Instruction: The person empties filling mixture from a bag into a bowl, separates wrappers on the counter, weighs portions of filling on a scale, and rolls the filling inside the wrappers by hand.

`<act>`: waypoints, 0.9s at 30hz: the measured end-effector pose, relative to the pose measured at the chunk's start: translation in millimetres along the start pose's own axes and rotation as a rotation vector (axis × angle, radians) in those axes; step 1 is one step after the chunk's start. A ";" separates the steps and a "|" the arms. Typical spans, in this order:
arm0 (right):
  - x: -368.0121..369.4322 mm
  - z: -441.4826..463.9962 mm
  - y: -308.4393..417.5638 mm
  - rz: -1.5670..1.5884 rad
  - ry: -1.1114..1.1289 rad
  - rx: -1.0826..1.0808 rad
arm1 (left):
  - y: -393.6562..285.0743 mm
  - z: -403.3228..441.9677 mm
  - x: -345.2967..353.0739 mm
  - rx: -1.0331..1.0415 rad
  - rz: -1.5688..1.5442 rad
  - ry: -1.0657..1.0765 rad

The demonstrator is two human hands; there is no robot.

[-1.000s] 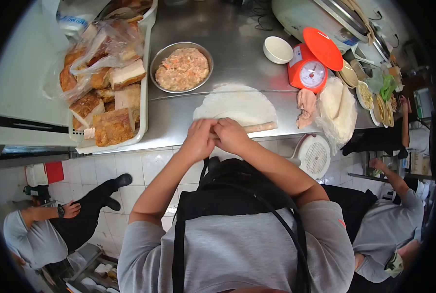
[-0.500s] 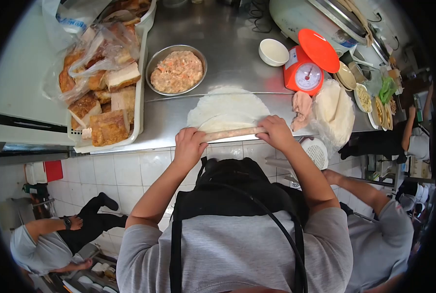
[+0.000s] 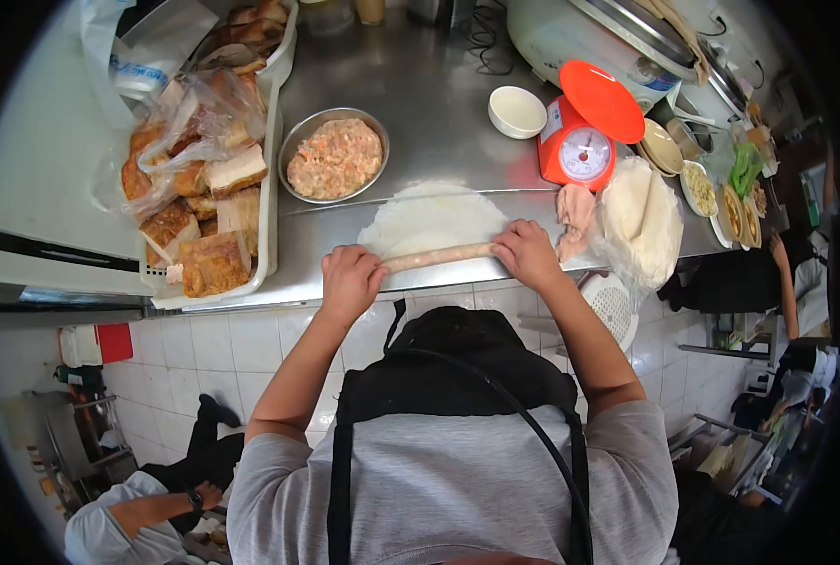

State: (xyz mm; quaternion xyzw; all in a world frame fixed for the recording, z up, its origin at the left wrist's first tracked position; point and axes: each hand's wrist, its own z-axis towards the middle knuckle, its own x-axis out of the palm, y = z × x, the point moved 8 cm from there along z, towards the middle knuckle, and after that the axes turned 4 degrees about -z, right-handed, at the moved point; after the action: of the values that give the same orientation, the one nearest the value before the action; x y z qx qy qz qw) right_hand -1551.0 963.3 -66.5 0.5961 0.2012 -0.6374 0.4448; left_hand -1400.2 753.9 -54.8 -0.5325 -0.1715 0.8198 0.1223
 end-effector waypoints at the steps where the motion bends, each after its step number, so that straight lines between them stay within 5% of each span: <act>1: -2.0 0.8 3.8 -0.029 -0.006 -0.014 | -1.8 1.3 -2.5 0.022 0.028 -0.027; 4: -15.5 6.4 31.8 -0.015 -0.147 -0.109 | -23.5 9.3 2.0 0.051 0.064 -0.102; 10: 30.7 31.3 92.1 0.081 -0.002 -0.232 | -44.8 14.9 37.5 0.071 -0.129 -0.059; 27: -0.5 8.5 -2.5 -0.019 -0.098 0.035 | 7.8 -0.6 1.7 -0.035 -0.009 -0.198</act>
State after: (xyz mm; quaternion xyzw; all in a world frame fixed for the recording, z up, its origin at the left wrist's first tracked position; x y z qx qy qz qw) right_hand -1558.0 958.0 -64.9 0.5700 0.1736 -0.6736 0.4374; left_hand -1400.5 747.5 -59.7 -0.4501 -0.1994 0.8648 0.0991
